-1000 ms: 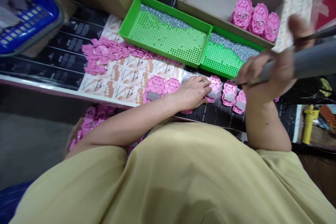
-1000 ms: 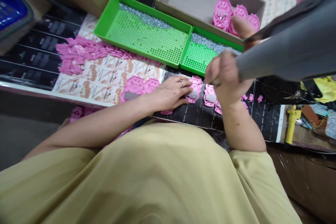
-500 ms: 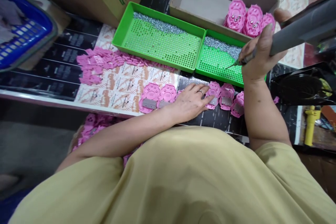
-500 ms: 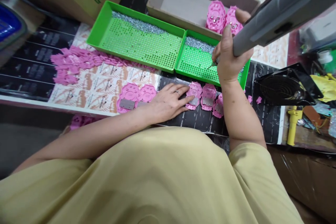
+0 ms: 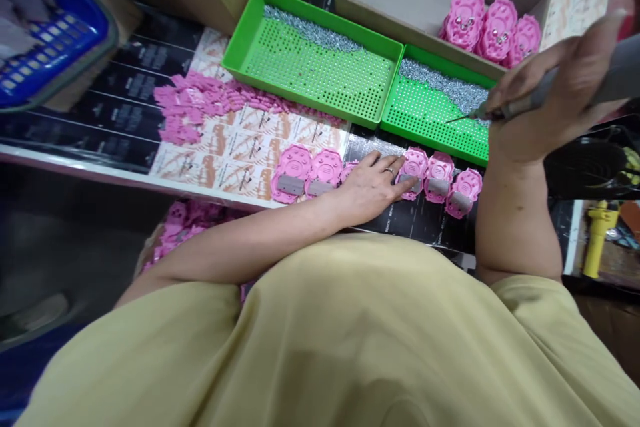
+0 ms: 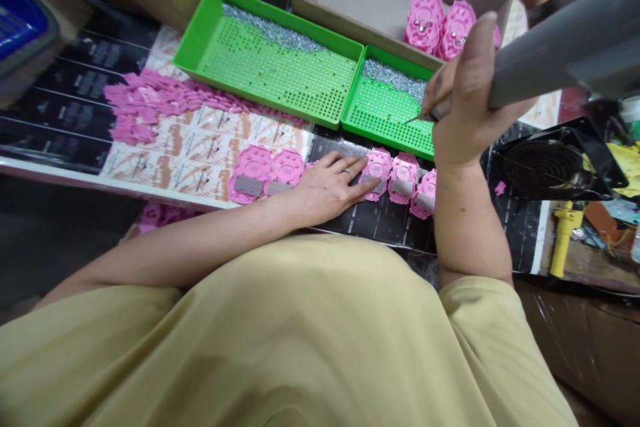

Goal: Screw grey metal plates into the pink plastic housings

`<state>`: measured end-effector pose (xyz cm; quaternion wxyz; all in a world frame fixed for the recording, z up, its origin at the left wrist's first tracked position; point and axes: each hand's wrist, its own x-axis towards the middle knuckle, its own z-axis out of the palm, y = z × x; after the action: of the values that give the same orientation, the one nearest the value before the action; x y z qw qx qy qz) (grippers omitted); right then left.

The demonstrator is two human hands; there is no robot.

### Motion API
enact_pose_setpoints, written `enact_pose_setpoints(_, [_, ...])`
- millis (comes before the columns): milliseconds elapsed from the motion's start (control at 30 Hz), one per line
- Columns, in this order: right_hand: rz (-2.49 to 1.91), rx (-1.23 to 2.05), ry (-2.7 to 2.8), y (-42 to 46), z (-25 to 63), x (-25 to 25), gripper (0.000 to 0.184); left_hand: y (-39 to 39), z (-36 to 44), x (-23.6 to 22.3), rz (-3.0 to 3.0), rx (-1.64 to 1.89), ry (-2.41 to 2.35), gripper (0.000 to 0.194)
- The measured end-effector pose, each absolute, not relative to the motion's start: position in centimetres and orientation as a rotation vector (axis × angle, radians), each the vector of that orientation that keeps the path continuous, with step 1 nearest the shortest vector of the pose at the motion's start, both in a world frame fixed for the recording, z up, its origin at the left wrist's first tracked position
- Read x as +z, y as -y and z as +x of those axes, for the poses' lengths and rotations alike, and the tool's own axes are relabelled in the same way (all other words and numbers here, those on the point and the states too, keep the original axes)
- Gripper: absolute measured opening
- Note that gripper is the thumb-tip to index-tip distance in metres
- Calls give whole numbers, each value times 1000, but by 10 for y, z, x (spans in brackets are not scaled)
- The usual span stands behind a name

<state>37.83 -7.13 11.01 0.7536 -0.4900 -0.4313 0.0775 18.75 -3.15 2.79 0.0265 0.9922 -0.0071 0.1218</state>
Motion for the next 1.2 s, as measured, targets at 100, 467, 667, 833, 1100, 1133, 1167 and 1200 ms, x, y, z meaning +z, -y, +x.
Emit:
enact_pose_setpoints(100, [-933,43,893,83,343,113,34,32,188,26,3066,377,13,34])
enact_pose_setpoints(467, [-1351,263,934,103,320,73,49,32,191,21,3075,386,35,34])
enact_pose_setpoints(667, [-1327,228,985,99,317,71,34,32,192,20,3029,364,13,34])
enact_pose_setpoints(833, [-1277,175,1087,98,318,69,29,32,192,20,3022,327,7,37])
enact_pose_setpoints(1100, [-1272,232,1074,97,317,72,27,31,193,18,3021,395,8,35])
enact_pose_setpoints(1133, [-1256,250,1089,95,316,71,25,30,193,19,3003,396,6,34])
enact_pose_setpoints(1167, [-1235,269,1104,93,315,70,22,30,193,19,2987,393,6,33])
enact_pose_setpoints(1200, [-1208,283,1113,91,314,69,21,30,192,19,2979,385,7,33])
